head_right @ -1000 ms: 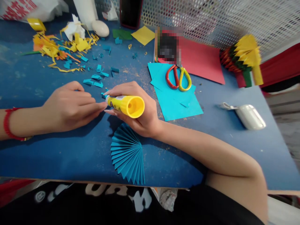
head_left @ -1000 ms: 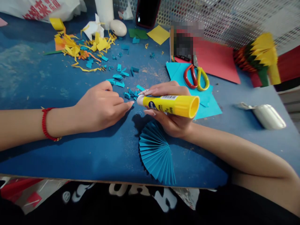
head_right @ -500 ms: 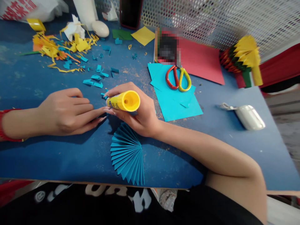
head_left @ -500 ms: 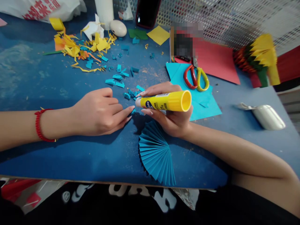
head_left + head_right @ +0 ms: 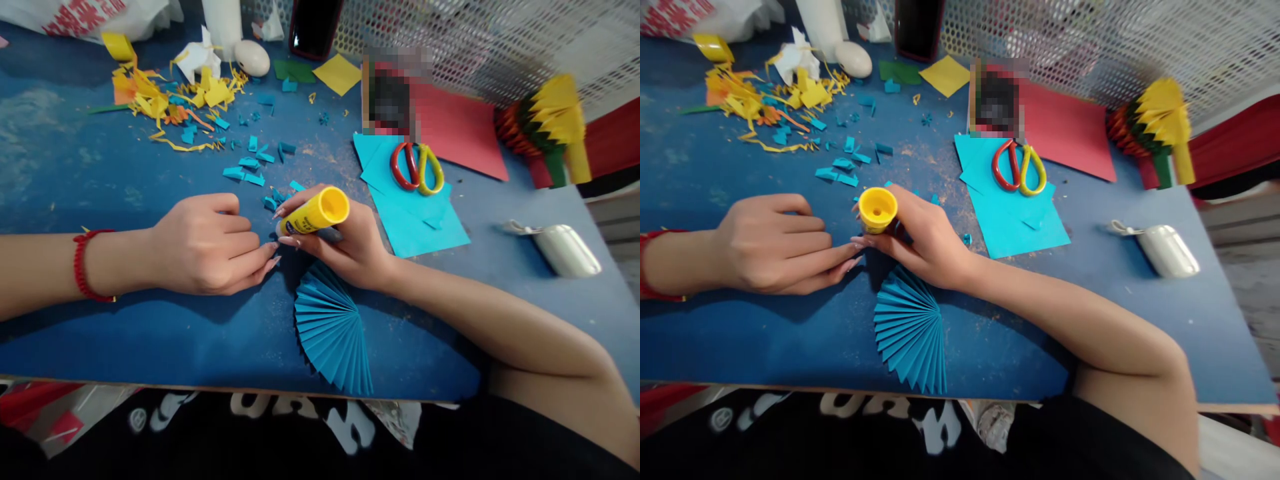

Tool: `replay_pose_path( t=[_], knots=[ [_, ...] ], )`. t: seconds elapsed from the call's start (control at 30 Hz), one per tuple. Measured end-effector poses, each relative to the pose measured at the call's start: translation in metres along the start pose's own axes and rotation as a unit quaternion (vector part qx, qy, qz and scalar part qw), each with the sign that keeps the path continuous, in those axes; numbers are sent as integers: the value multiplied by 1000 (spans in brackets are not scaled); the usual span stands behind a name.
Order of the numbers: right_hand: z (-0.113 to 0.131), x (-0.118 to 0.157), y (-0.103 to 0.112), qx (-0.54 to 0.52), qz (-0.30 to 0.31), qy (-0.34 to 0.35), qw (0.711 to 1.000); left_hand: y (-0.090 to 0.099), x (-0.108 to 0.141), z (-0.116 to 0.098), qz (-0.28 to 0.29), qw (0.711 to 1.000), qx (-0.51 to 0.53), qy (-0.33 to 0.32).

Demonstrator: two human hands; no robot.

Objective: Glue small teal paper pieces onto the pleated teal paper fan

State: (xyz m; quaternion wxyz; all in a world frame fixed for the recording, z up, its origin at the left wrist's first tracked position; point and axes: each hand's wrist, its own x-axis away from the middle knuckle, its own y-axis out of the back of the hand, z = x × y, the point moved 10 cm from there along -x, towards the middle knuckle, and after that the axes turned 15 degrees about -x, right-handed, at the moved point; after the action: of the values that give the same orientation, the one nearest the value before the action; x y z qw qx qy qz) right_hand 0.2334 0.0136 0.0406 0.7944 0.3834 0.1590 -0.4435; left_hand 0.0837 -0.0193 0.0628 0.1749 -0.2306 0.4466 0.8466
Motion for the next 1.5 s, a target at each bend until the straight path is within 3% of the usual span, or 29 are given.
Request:
replay_pose_path(
  t=[0.17, 0.47, 0.7, 1.13, 1.37, 1.5],
  knots=[
    [-3, -2, -9, 25, 45, -11, 999, -1, 0, 1, 6, 1000, 6, 0],
    [1, -5, -11, 65, 32, 14, 997, -8, 5, 0, 17, 1000, 9, 5],
    [-7, -5, -9, 40, 18, -25, 999, -6, 1, 2, 10, 1000, 5, 0],
    [-5, -1, -13, 26, 62, -20, 998, -22, 23, -3, 11, 1000, 1, 24],
    [-4, -2, -10, 30, 31, -35, 998, -15, 10, 0, 31, 999, 13, 5],
    [-14, 0, -2, 20, -18, -73, 997, -13, 13, 3, 4, 999, 25, 33]
  ],
)
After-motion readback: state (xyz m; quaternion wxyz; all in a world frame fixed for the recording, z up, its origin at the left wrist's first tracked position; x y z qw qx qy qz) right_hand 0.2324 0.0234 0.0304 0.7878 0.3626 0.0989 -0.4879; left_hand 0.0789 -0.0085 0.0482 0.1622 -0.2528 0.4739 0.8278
